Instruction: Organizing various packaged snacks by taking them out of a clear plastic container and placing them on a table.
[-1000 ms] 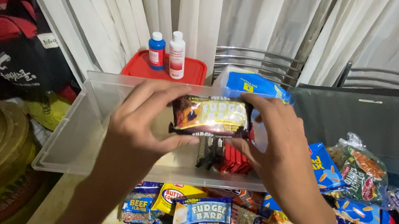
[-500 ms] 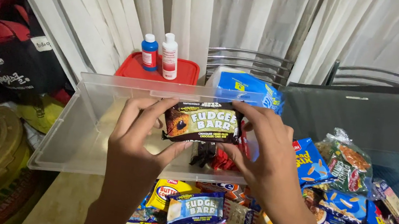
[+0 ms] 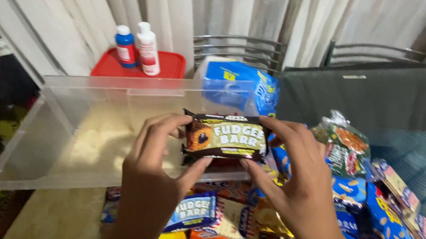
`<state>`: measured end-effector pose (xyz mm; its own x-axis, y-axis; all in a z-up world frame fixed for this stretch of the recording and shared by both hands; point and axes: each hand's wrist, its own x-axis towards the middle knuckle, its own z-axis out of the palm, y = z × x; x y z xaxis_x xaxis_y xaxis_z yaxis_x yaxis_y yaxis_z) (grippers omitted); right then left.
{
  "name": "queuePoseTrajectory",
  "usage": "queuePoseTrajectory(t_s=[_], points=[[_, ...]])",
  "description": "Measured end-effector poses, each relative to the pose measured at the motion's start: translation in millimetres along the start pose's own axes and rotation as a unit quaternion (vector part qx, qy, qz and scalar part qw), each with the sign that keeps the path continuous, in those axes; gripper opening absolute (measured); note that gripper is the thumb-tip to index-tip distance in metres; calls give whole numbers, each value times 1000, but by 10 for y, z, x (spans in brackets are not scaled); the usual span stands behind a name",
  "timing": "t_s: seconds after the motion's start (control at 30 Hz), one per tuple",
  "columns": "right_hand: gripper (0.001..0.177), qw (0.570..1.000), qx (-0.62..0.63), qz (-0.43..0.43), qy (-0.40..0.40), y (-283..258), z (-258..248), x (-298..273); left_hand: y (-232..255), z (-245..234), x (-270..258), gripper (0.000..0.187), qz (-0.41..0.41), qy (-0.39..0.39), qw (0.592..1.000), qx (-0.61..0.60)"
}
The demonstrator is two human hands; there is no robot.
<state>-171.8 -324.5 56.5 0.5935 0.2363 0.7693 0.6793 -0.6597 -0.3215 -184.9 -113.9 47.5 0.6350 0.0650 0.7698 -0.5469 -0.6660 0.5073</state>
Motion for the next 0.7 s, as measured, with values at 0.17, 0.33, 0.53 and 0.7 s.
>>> queuePoseTrajectory(t_s=[0.17, 0.33, 0.53, 0.7], points=[[60, 999, -24, 40, 5, 179, -284, -297, 309, 277, -167, 62, -55, -66, 996, -23], [60, 994, -62, 93, -5, 368, -543, -629, 594, 661, -453, 65, -36, -97, 992, -71], [57, 987, -103, 124, -24, 621, -708, -968, 766, 1040, -681, 66, -85, -160, 980, -87], [58, 971, -177, 153, -55, 761, -710, -1152, 862, 1205, -704, 64, -113, -251, 958, -76]])
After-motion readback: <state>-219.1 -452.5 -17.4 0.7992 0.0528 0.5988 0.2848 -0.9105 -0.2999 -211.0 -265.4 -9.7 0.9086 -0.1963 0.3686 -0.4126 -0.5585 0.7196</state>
